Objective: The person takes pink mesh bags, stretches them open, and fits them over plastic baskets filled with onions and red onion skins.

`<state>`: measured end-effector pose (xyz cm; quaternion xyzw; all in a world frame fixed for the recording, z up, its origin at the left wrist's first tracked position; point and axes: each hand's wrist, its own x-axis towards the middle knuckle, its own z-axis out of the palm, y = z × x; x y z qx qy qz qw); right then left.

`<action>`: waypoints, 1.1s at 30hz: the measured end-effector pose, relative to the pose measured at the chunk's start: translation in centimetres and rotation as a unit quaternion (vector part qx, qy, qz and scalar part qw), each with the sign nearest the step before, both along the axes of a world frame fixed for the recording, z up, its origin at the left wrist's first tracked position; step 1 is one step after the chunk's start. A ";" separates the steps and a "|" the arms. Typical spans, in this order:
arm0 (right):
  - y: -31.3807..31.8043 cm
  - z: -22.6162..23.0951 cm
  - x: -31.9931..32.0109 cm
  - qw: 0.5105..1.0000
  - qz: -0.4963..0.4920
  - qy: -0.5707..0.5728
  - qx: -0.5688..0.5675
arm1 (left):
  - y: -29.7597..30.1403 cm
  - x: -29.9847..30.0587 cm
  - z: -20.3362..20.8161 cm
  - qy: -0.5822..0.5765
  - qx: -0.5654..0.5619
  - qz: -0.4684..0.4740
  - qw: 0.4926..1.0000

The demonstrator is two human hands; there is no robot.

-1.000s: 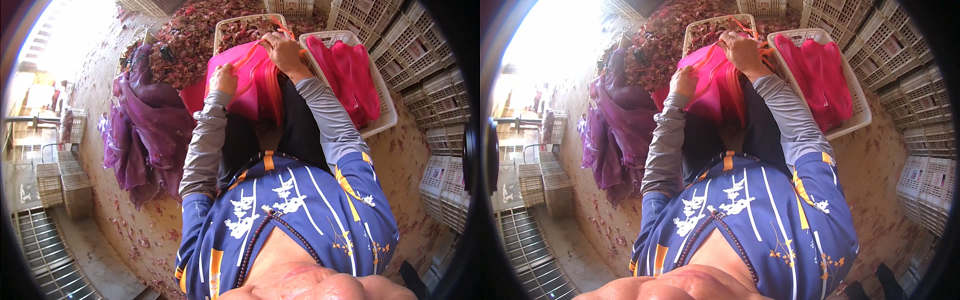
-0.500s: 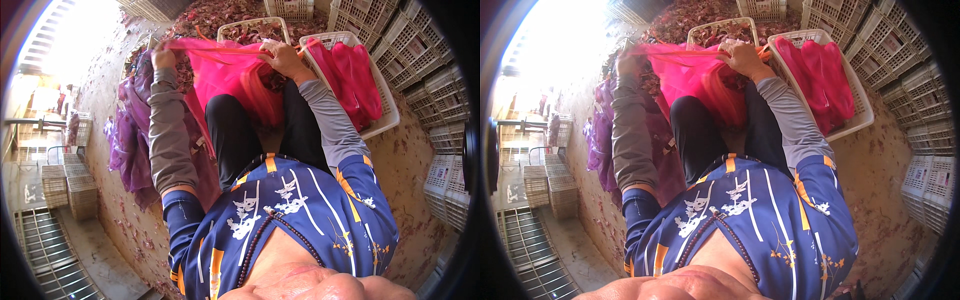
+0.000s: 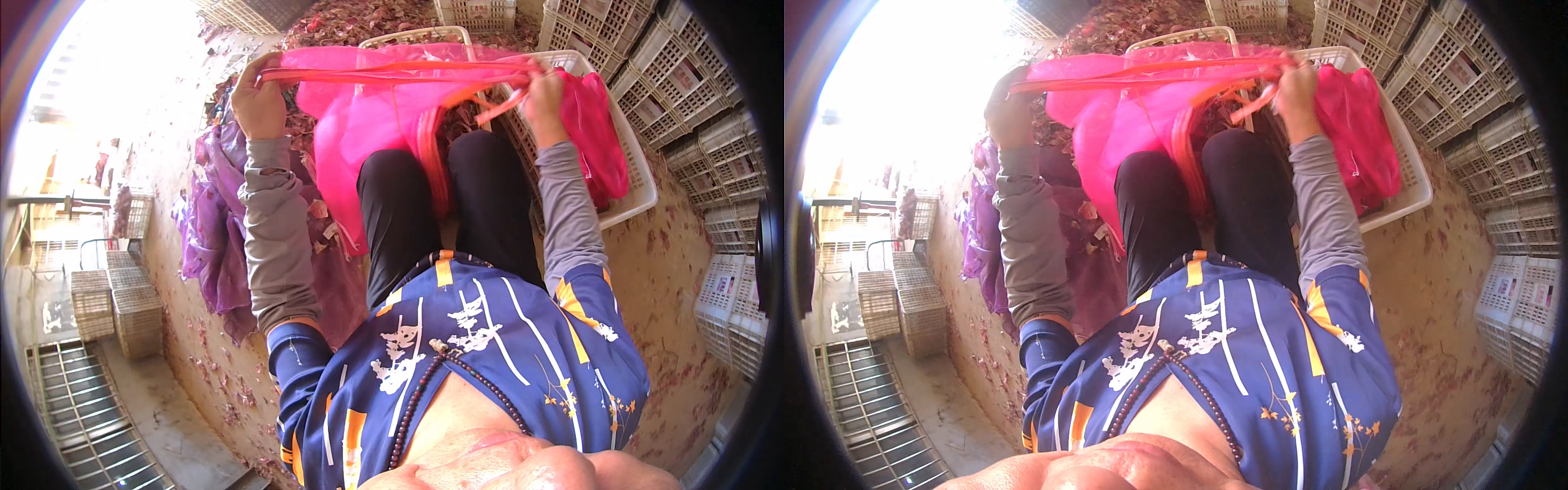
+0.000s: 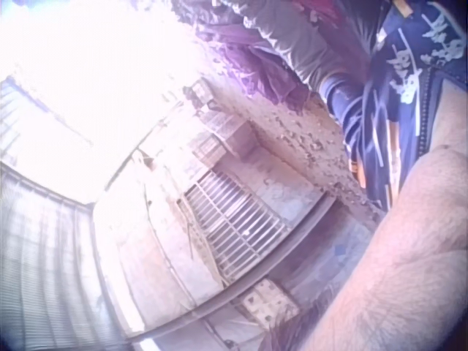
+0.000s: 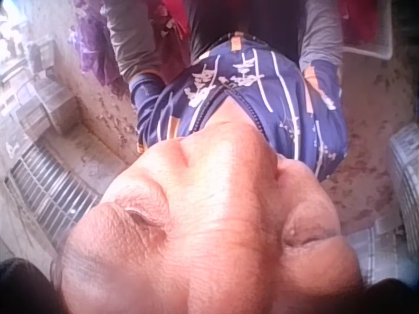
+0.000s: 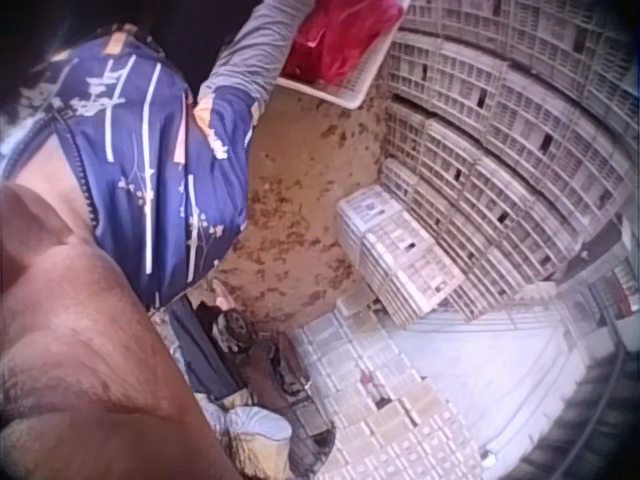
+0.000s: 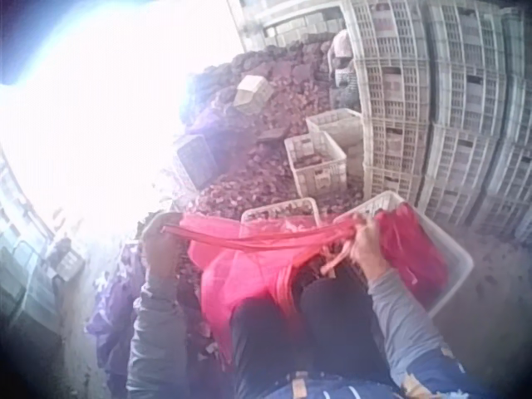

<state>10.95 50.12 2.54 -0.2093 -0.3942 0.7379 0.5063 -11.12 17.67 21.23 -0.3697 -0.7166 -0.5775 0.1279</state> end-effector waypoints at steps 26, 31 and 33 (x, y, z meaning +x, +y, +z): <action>-14.2 7.0 17.5 0.826 0.163 -0.322 0.434 | -17.1 8.9 -16.0 -0.384 0.298 -0.109 0.867; -15.4 9.9 16.2 0.824 0.435 -0.234 0.277 | -16.8 8.3 -11.0 -0.441 0.503 -0.159 0.726; -14.9 8.8 16.1 0.930 0.283 -0.118 0.204 | -15.7 9.0 -10.7 -0.393 0.387 -0.153 0.820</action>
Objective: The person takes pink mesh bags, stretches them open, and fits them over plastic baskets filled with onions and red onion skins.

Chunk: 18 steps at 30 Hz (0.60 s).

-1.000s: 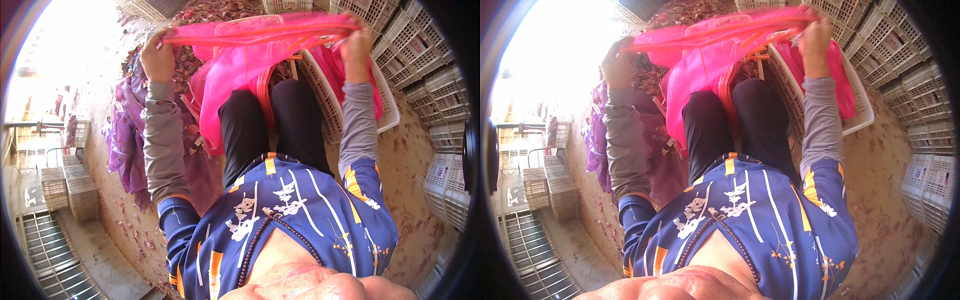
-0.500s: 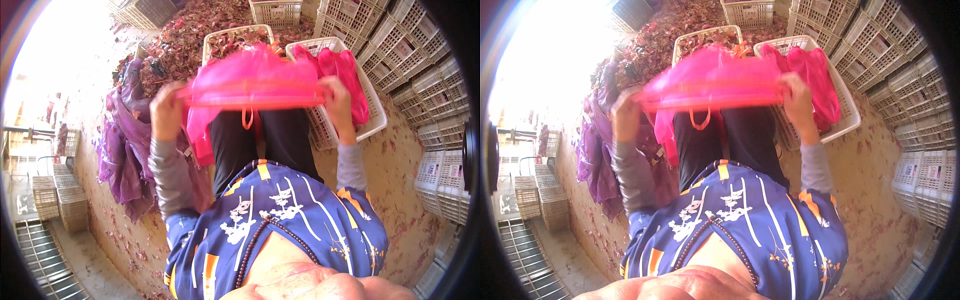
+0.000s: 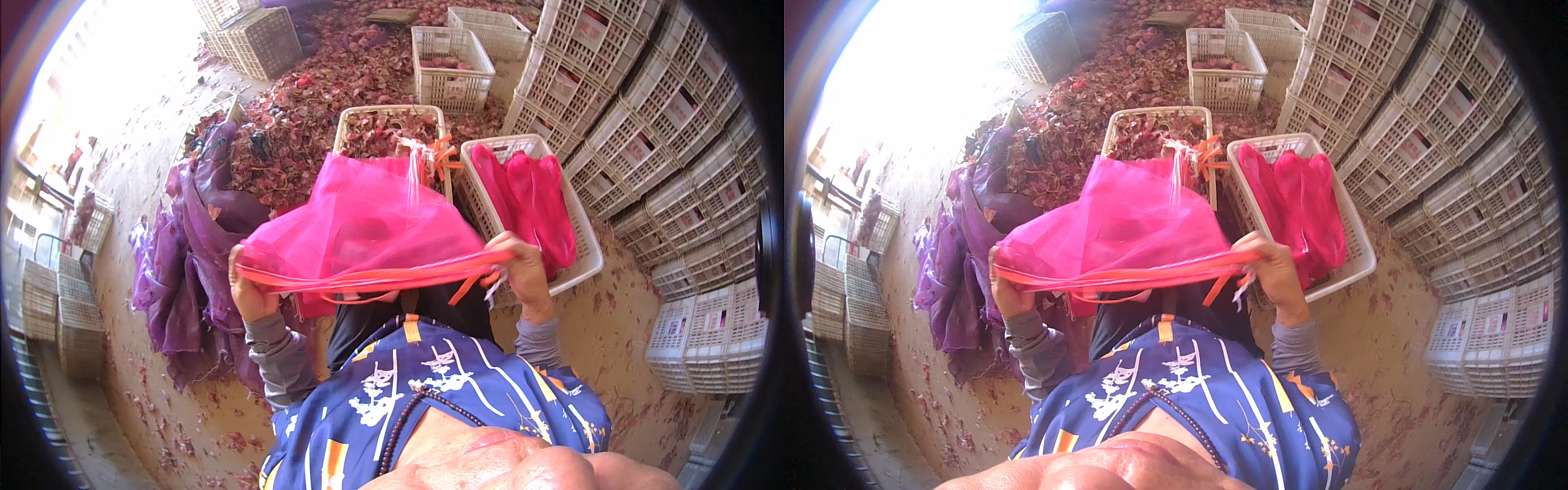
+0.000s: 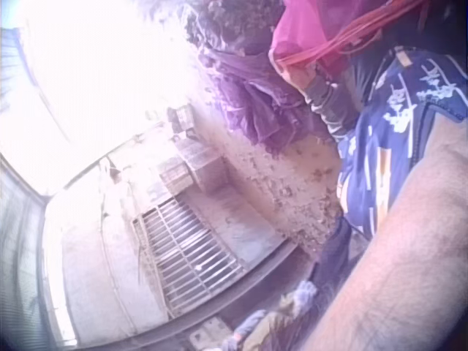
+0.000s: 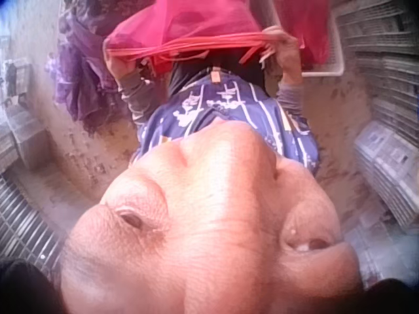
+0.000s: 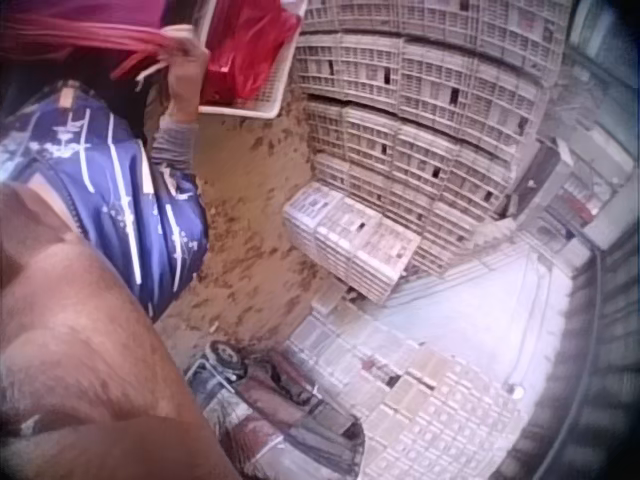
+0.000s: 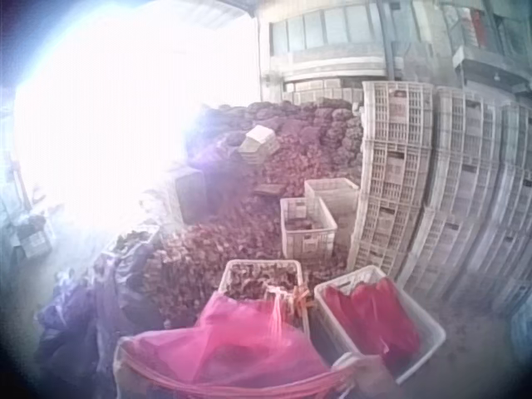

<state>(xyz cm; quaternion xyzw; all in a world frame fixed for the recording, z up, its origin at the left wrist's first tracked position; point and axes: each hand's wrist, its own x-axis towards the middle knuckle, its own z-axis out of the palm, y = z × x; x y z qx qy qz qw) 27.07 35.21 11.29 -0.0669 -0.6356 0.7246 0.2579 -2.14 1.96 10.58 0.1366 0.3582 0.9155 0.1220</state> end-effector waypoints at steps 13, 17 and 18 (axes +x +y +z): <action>-1.2 0.3 -3.0 0.917 -0.198 -0.065 -0.339 | 2.7 3.7 -2.5 0.066 -0.169 -0.268 0.946; 3.6 -3.1 -1.1 0.921 -0.066 0.079 -0.375 | 3.1 1.6 -5.2 -0.155 -0.008 -0.273 0.950; 3.2 -2.9 -1.6 0.924 -0.055 0.068 -0.371 | 3.4 1.0 -6.0 -0.121 0.034 -0.310 0.942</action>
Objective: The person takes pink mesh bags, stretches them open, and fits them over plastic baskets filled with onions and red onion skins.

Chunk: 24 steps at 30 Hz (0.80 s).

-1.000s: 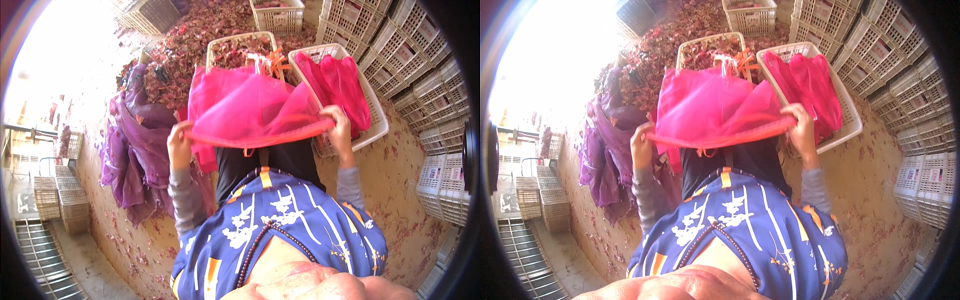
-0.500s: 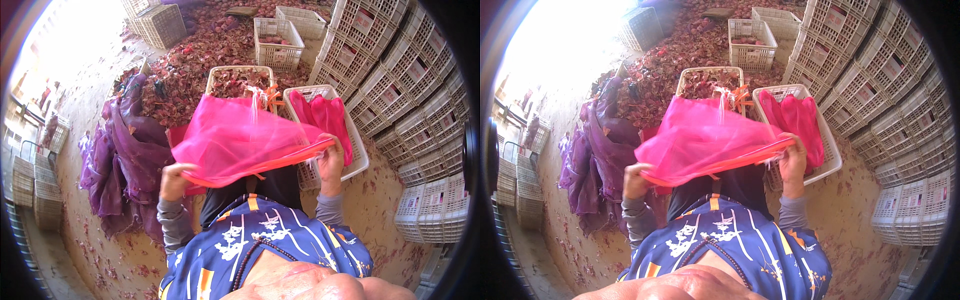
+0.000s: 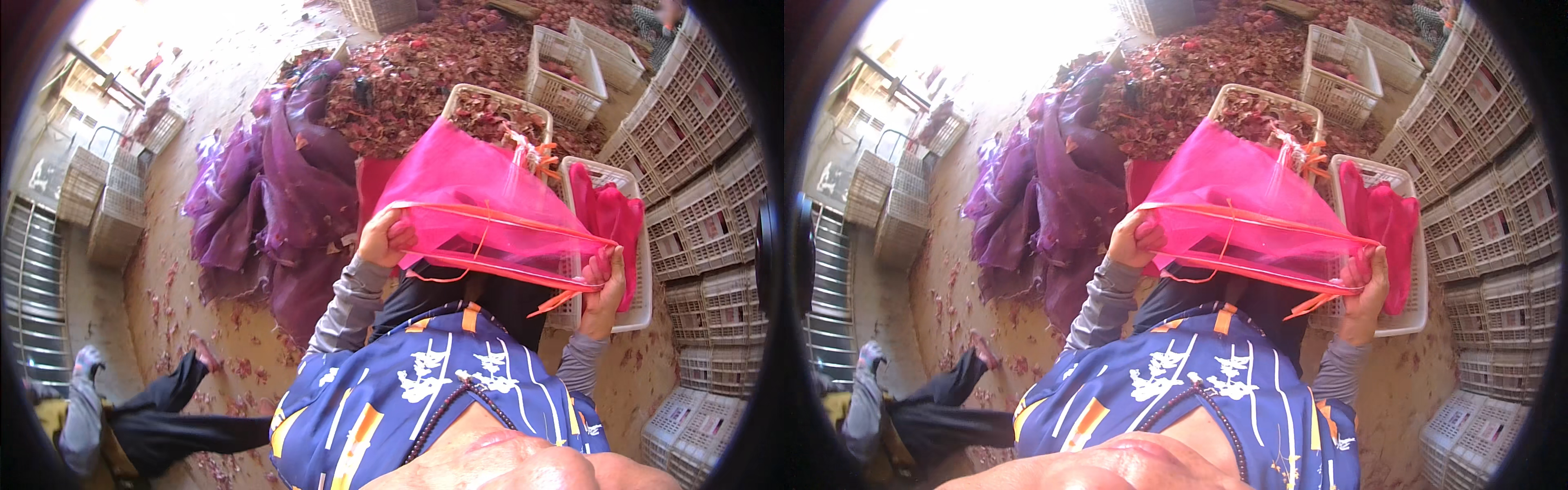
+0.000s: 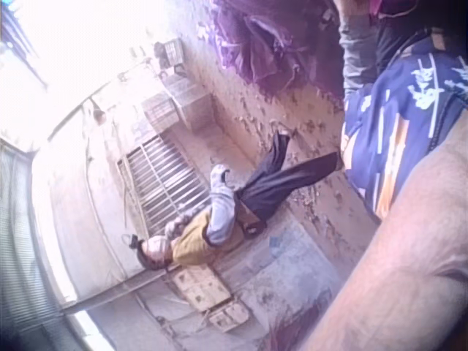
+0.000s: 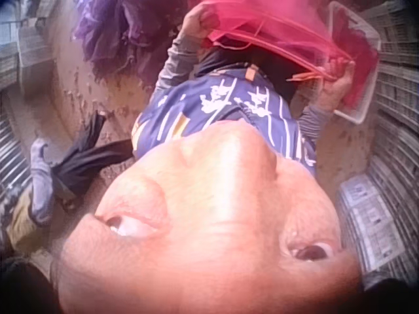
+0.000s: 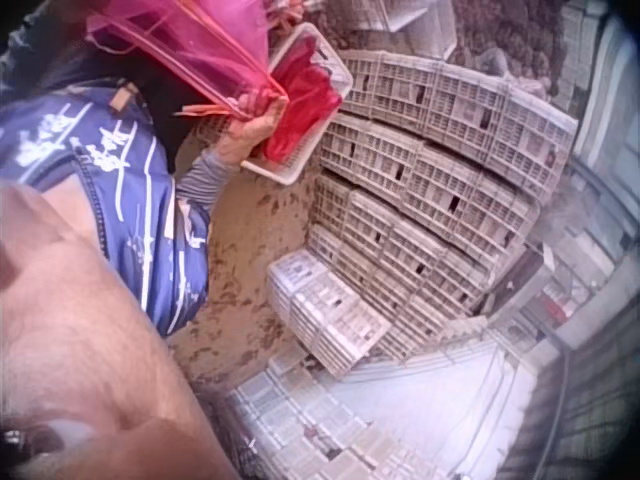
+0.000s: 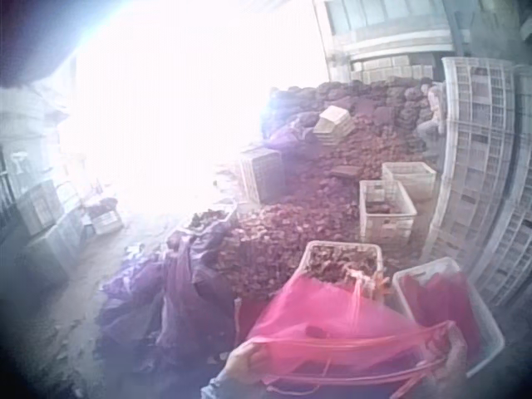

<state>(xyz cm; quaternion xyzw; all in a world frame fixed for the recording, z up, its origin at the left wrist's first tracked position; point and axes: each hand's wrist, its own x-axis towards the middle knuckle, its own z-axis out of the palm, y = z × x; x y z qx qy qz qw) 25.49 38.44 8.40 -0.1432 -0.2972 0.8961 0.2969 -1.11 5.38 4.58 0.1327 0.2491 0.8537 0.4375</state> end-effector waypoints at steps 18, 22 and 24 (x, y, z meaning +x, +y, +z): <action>-4.0 -1.3 -3.6 0.994 -0.053 -0.094 -0.012 | 0.6 6.1 4.6 0.625 -0.343 0.500 0.492; -4.7 -0.9 -4.5 0.994 -0.055 -0.089 -0.019 | 2.3 8.4 4.6 0.676 -0.420 0.264 0.545; -4.8 -1.0 -4.2 0.995 -0.053 -0.076 -0.020 | 2.8 8.4 4.0 0.679 -0.424 0.261 0.540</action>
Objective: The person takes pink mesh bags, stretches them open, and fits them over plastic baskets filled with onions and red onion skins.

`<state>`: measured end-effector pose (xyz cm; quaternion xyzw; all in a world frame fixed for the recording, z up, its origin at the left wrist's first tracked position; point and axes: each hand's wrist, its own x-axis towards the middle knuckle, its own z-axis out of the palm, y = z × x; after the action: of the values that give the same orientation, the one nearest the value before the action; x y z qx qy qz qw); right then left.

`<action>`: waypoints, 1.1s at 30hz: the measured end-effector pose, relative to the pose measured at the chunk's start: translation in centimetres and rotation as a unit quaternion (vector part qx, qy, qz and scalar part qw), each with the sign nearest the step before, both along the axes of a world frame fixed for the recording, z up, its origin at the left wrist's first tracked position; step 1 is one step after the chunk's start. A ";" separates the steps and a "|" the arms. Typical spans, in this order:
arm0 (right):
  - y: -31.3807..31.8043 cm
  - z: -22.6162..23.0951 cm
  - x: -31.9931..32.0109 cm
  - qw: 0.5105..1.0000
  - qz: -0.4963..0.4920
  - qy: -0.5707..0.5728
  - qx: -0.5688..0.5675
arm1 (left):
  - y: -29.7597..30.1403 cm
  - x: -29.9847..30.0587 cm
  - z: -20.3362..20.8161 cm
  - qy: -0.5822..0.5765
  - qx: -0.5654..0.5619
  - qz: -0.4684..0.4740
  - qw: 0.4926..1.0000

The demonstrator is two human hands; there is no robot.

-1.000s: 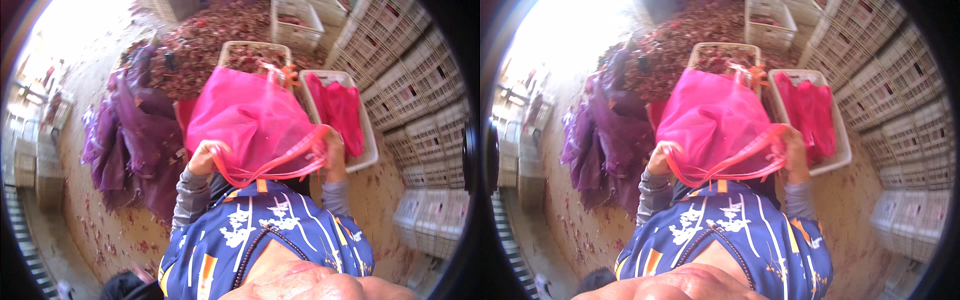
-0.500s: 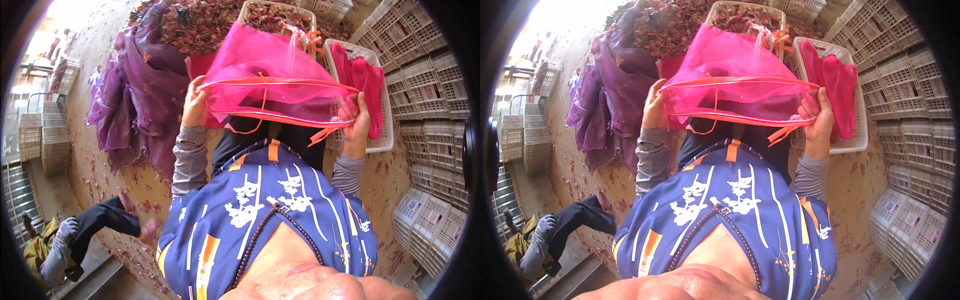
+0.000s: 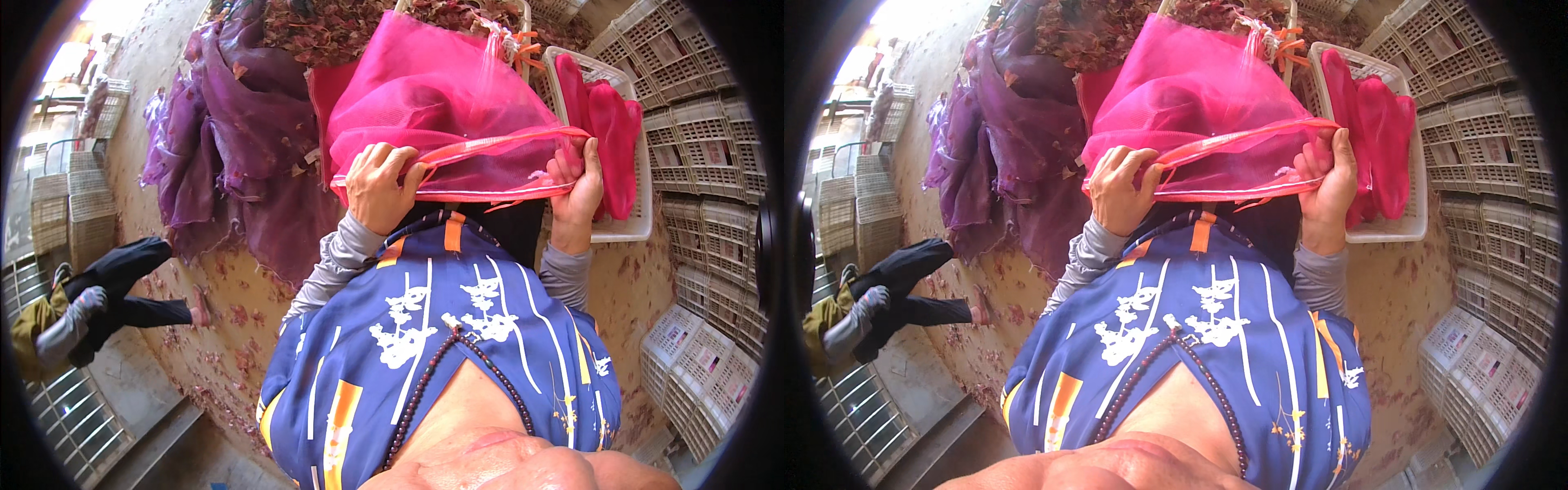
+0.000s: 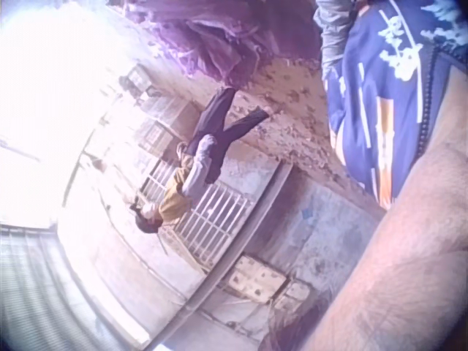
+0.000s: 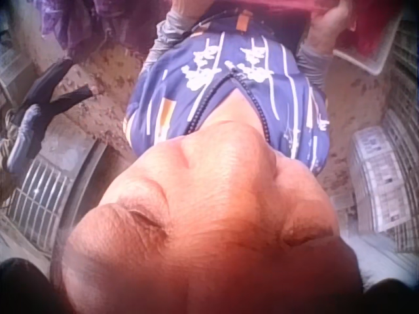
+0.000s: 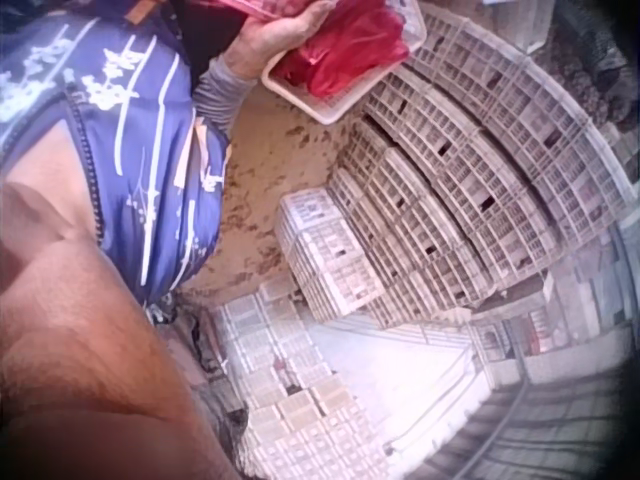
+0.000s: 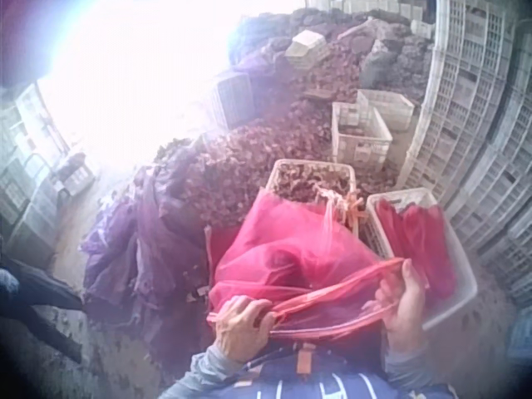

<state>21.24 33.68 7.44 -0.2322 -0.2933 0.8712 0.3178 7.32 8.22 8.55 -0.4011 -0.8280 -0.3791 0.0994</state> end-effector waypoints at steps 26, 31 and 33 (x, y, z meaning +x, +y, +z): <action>0.3 -1.8 0.9 0.997 0.061 -0.019 -0.040 | -1.4 -3.4 -3.5 -0.617 0.200 -0.175 0.741; -0.4 -2.0 1.8 0.985 0.139 -0.079 0.068 | -5.0 -6.8 -0.9 -0.768 0.397 -0.238 0.442; -0.5 -2.3 1.7 0.973 0.190 -0.072 0.111 | -6.2 -7.7 -1.4 -0.735 0.407 -0.228 0.491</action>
<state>22.93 33.15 5.17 -0.1975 -0.4492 0.8586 0.1486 -0.33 1.98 7.14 -0.0665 -0.2341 -0.8411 -0.4830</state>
